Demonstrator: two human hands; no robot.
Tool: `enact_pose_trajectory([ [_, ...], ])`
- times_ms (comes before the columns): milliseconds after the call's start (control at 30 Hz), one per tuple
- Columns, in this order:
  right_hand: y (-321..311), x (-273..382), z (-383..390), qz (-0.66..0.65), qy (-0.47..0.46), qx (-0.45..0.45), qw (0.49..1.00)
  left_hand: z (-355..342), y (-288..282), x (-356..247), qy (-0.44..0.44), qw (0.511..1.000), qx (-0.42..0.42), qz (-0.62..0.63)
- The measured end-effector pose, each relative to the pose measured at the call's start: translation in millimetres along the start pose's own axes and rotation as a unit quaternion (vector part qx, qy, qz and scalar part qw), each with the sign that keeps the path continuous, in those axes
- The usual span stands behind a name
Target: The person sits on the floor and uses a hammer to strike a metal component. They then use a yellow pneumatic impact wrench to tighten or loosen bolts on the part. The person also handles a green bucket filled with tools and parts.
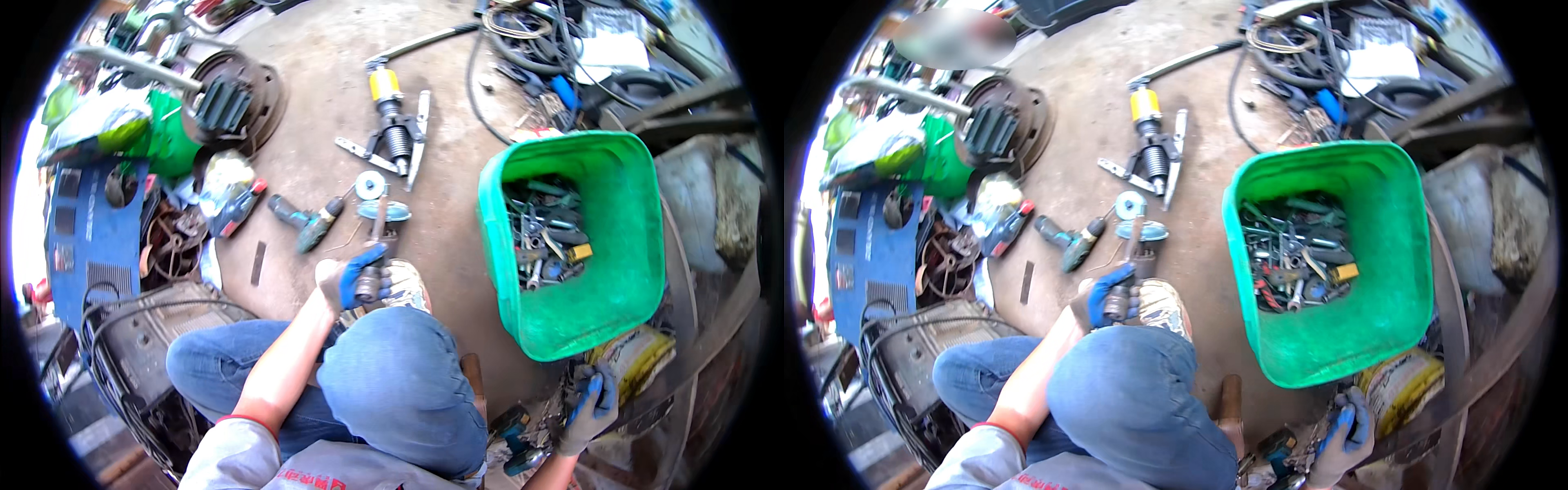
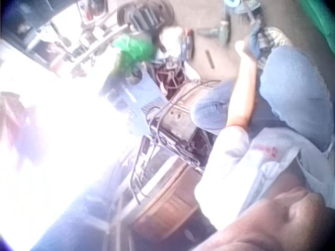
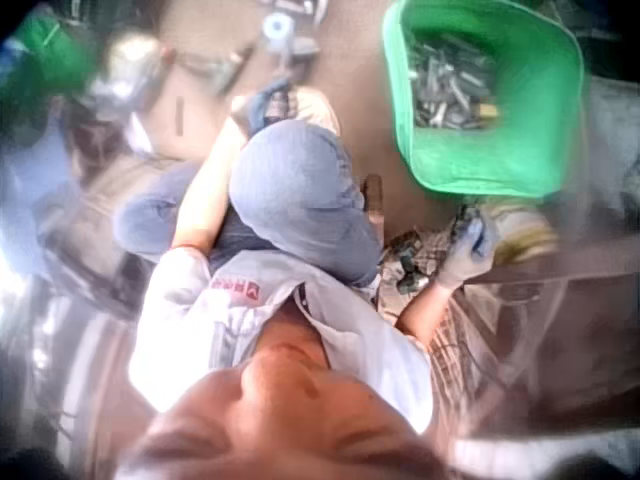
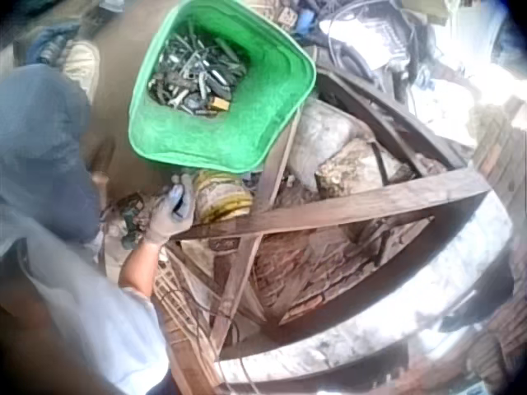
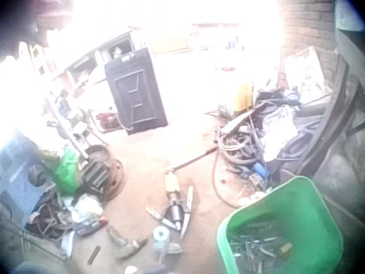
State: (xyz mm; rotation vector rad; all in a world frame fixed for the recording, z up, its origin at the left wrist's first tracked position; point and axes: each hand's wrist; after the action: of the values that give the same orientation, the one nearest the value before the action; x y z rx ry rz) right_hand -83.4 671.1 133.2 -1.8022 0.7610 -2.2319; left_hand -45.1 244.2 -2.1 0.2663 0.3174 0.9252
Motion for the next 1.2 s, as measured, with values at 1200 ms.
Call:
enact_pose_trajectory([
  [1200,334,74,-59,0.302,0.018,0.594,0.745,-102,-26,-16,0.188,0.742,-0.212,-0.608],
])
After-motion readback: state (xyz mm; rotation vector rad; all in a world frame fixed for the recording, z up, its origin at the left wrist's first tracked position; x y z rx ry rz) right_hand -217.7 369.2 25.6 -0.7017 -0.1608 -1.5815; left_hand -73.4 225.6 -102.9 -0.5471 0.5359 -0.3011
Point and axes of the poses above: each hand's wrist, its own z-axis away from the middle knuckle, its own y-axis out of the palm, x = y × z, and after that the axes turned 3 degrees about -z, right-handed
